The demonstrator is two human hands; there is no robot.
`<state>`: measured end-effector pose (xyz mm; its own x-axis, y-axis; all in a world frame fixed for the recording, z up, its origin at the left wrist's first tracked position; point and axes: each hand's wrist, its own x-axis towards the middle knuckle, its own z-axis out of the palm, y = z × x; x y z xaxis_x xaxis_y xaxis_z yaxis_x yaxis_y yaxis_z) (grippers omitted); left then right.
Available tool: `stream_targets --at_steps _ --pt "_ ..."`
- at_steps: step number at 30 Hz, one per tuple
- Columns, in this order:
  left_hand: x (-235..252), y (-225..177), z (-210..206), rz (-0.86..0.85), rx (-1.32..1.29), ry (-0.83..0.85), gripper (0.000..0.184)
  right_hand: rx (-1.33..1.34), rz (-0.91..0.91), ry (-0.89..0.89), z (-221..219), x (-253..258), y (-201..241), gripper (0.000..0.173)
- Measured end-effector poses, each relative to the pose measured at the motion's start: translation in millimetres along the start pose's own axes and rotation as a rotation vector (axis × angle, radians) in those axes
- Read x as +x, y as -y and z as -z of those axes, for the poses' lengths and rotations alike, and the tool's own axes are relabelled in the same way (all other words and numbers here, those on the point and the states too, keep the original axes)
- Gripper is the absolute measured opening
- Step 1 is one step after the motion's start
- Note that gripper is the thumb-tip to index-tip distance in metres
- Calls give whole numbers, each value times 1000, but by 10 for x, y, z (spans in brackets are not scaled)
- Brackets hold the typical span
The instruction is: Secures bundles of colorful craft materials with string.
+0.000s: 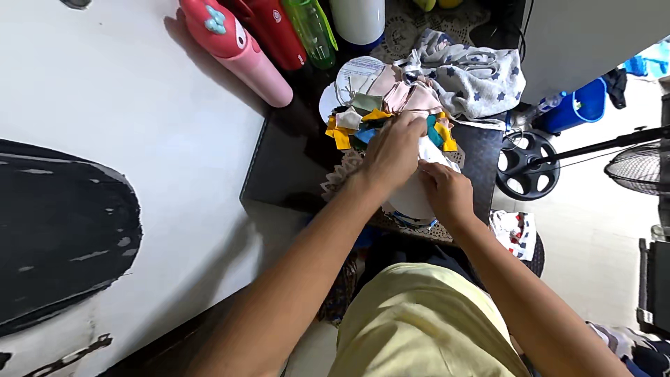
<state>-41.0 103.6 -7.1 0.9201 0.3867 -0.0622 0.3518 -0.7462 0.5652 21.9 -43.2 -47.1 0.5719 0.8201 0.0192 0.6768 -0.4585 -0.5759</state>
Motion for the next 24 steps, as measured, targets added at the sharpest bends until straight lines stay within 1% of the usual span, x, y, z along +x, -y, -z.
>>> stream_targets --at_steps 2,5,7,10,14,17,19,22,24 --pt "-235 -50 -77 78 -10 -76 16 8 6 -29 -35 -11 -17 24" --pt "-418 -127 -206 223 -1 -51 16 42 4 -48 -51 -24 -24 23" --pt "-414 -153 -281 272 -17 -60 18 66 -3 -48 -52 -27 -30 24" --pt "-397 -203 -381 272 -13 -95 14 89 16 -72 -71 -47 -49 22" --pt "-398 -229 -435 264 7 -64 16 131 -5 -51 -45 -38 -39 22" --pt "-419 -121 -549 166 -53 -198 15 152 -24 -32 -8 -13 -20 22" --pt "-428 -77 -598 118 -75 -258 14 152 -33 -20 5 -7 -14 22" --pt "-441 -60 -610 111 -84 -287 13 94 40 -72 -37 27 -60 19" --pt "-454 -49 -622 116 -83 -326 12 51 90 -59 -37 73 -85 19"
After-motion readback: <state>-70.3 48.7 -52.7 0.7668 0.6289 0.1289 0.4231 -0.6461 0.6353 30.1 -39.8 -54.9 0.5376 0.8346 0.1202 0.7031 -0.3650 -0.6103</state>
